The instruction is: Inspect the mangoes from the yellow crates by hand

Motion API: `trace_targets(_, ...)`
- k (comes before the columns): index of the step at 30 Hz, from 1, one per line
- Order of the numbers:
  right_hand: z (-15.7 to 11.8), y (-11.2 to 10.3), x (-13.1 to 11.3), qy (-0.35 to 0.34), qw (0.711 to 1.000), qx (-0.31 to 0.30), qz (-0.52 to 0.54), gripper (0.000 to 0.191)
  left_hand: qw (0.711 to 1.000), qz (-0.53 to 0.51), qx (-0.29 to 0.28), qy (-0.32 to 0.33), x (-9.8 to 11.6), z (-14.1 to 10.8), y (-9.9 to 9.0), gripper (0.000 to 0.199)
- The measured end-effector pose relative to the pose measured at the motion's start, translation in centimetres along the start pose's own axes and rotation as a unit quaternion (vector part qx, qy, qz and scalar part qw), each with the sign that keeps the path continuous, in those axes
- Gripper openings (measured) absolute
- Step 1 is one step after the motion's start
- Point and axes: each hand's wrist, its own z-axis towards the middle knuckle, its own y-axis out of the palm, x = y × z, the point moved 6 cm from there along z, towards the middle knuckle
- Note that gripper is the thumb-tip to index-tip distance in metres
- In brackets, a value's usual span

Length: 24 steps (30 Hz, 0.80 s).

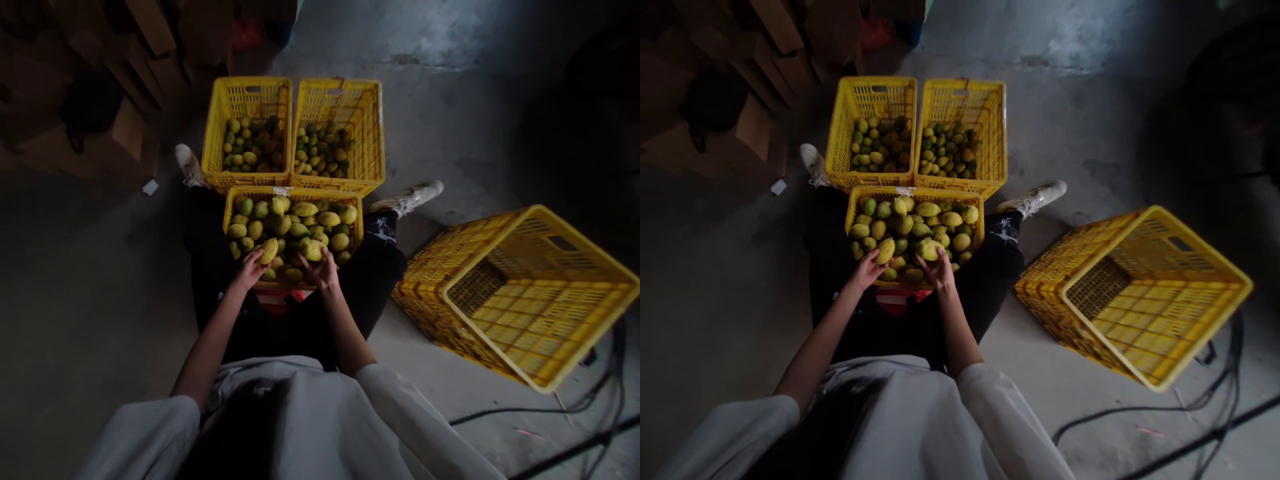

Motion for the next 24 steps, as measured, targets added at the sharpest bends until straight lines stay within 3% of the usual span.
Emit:
trace_targets(5, -0.4, 0.5, 0.9, 0.053, 0.998, -0.008, -0.037, 0.021, 1.0, -0.023, 0.012, 0.013, -0.1, 0.6, -0.4, 0.02)
trace_targets(10, -0.6, 0.3, 1.5, 0.118, 0.991, -0.019, -0.069, 0.051, 0.995, -0.089, 0.049, 0.019, 0.2, 0.9, -0.2, 0.015)
trace_targets(12, -0.6, 0.1, 1.4, 0.128, 0.988, -0.019, -0.079, 0.048, 0.994, -0.106, 0.037, 0.003, 0.2, 0.8, 0.3, 0.017)
trace_targets(15, -0.7, 0.2, 1.1, 0.119, 0.99, -0.035, -0.072, 0.034, 0.994, -0.107, 0.021, -0.024, 0.2, 0.6, 0.8, 0.033)
trace_targets(18, -0.7, 0.6, 1.0, 0.104, 0.991, -0.049, -0.065, 0.024, 0.997, -0.069, 0.014, -0.046, 0.2, 0.3, 0.9, 0.035)
trace_targets(24, -0.7, 0.3, 1.0, 0.055, 0.995, 0.003, -0.08, 0.019, 0.997, -0.041, -0.024, -0.063, 0.2, -0.3, 1.4, 0.041)
